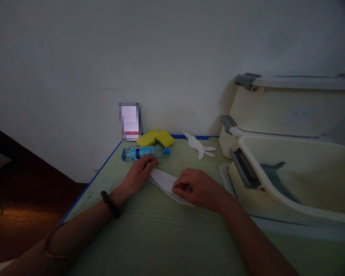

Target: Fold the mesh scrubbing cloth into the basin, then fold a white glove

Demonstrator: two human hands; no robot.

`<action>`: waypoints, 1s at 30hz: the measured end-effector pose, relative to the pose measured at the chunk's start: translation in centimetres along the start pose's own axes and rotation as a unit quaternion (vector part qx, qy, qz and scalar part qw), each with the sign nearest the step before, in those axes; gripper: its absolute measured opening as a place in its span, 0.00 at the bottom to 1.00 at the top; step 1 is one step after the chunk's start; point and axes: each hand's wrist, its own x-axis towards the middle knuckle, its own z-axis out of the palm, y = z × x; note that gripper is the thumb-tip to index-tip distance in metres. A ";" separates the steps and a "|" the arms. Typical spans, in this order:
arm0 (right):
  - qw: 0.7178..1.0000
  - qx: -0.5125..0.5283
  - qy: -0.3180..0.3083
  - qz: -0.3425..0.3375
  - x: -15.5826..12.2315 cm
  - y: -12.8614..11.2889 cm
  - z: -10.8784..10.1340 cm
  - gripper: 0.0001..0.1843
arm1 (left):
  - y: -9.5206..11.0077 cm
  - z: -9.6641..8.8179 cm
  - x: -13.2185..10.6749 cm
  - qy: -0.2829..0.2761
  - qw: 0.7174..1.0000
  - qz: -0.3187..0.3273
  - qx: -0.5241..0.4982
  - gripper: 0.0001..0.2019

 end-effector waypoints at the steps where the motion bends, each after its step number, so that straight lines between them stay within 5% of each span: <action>1: 1.000 0.004 -0.023 0.001 0.0 0.0 0.1 0.08 | 0.0 0.0 0.0 0.007 1.000 0.001 0.014 0.10; 4: 0.999 0.018 -0.050 0.014 -0.2 -0.1 0.1 0.09 | 0.0 0.2 -0.1 0.001 0.998 0.028 0.055 0.09; 11: 0.994 0.014 0.034 0.107 -0.5 0.7 0.2 0.18 | 0.0 0.4 -0.4 -0.037 0.987 0.102 0.122 0.07; 15: 0.995 0.015 -0.004 0.102 -0.4 1.0 0.7 0.18 | 0.2 0.3 -0.2 -0.041 0.996 0.073 0.041 0.07; 19: 0.993 0.043 0.009 0.108 -0.1 0.7 0.9 0.10 | 0.9 0.2 -0.1 -0.014 0.988 -0.032 -0.149 0.08; 23: 0.969 0.192 0.035 0.153 0.1 0.5 0.9 0.11 | 1.2 0.3 0.0 0.008 0.915 -0.141 -0.377 0.09; 27: 0.876 0.417 0.095 0.224 0.7 0.7 1.2 0.13 | 0.9 0.2 0.3 0.004 0.806 -0.202 -0.556 0.05; 30: 0.819 0.487 0.116 0.281 0.9 0.7 1.5 0.10 | 1.0 0.0 0.4 -0.018 0.769 -0.196 -0.609 0.06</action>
